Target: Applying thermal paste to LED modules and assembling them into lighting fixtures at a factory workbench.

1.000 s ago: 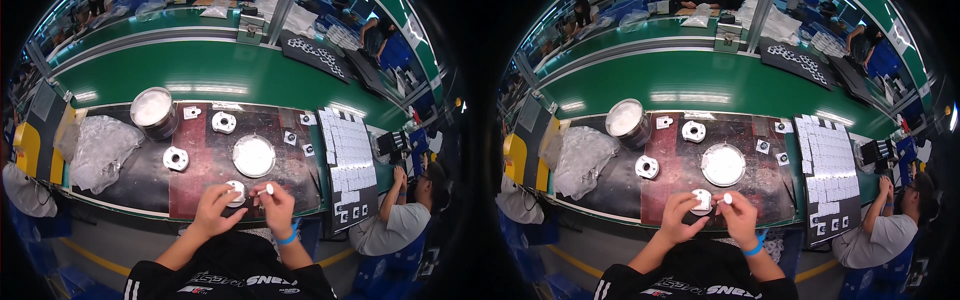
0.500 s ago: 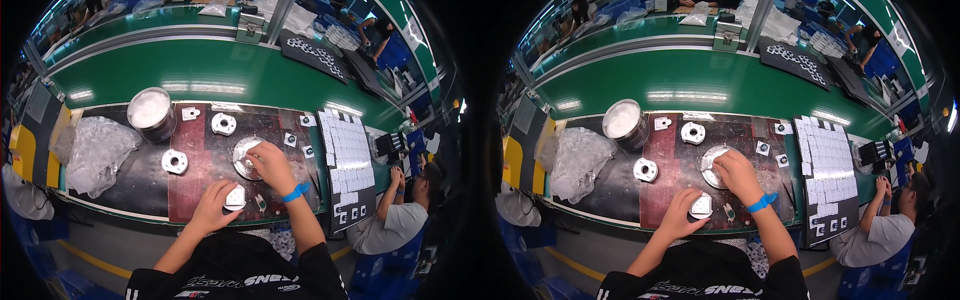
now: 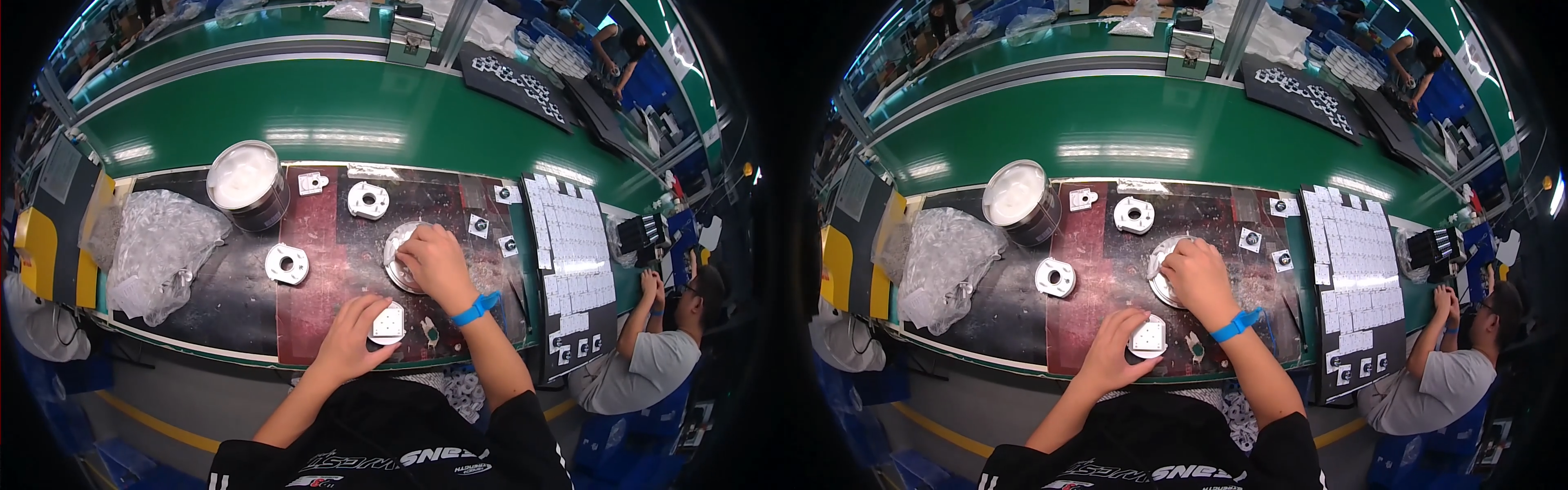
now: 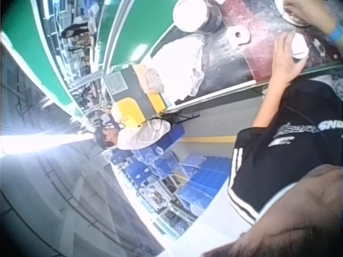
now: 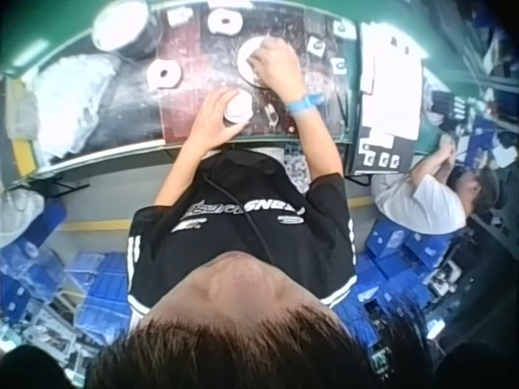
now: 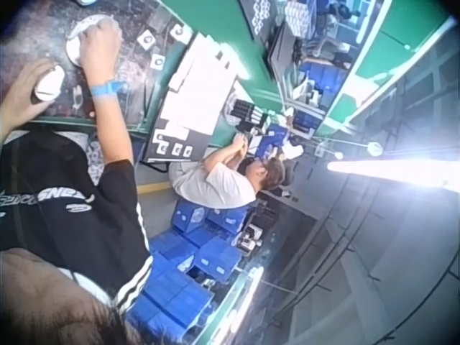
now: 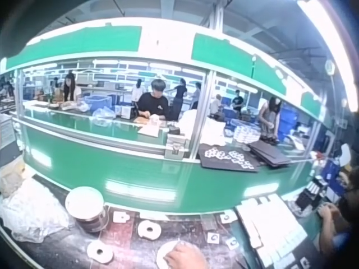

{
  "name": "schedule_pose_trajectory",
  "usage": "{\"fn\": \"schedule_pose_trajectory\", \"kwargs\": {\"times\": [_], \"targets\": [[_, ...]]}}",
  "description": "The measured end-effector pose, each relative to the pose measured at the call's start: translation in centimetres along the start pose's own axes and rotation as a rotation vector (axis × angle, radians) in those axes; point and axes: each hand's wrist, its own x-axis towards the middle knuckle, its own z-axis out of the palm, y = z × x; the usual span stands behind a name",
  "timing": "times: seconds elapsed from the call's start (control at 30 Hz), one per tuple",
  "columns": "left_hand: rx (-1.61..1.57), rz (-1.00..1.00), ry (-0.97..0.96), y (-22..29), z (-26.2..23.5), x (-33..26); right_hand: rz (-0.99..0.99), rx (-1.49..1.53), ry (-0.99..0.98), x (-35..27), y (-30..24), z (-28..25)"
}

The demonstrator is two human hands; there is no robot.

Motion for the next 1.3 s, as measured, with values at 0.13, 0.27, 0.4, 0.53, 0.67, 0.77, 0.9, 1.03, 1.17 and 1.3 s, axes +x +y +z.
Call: {"fn": "schedule_pose_trajectory", "kwargs": {"times": [0.13, 0.27, 0.4, 0.53, 0.67, 0.77, 0.9, 1.03, 1.17, 1.3], "targets": [[0.034, 0.014, 0.007, 0.0, -0.1, 0.1, 0.021, -0.006, 0.016, -0.2, -0.1, -0.6], [-0.062, -0.111, -0.029, 0.3, -0.2, 0.1, 0.279, 0.452, 0.017, -1.3, -0.3, -2.3], [-0.143, -0.224, -0.057, 0.3, -0.5, -0.6, 0.59, 1.304, -0.098, -3.7, -0.1, -2.2], [-0.313, -0.037, 0.032, -0.1, -0.2, -1.2, 0.59, 1.582, -0.058, -5.4, -2.2, -3.6], [-0.322, 0.017, 0.034, 1.5, -0.8, -0.8, 0.649, 1.742, -0.04, -6.9, -2.9, -3.6], [-0.299, 0.044, 0.044, 3.0, -1.3, -0.1, 0.628, 1.758, -0.003, -7.5, -3.4, -3.1], [-0.238, 0.102, 0.057, 4.4, -1.7, 0.4, 0.635, 1.78, 0.023, -8.0, -4.6, -3.0], [-0.168, 0.137, 0.066, 5.3, -1.9, 0.6, 0.628, 1.758, 0.04, -8.1, -5.2, -3.2], [-0.126, 0.158, 0.072, 5.8, -1.9, 0.6, 0.637, 1.779, 0.057, -8.2, -5.5, -3.2], [-0.101, 0.182, 0.066, 5.8, -1.8, 0.3, 0.626, 1.745, 0.062, -8.4, -5.5, -3.4]]}}
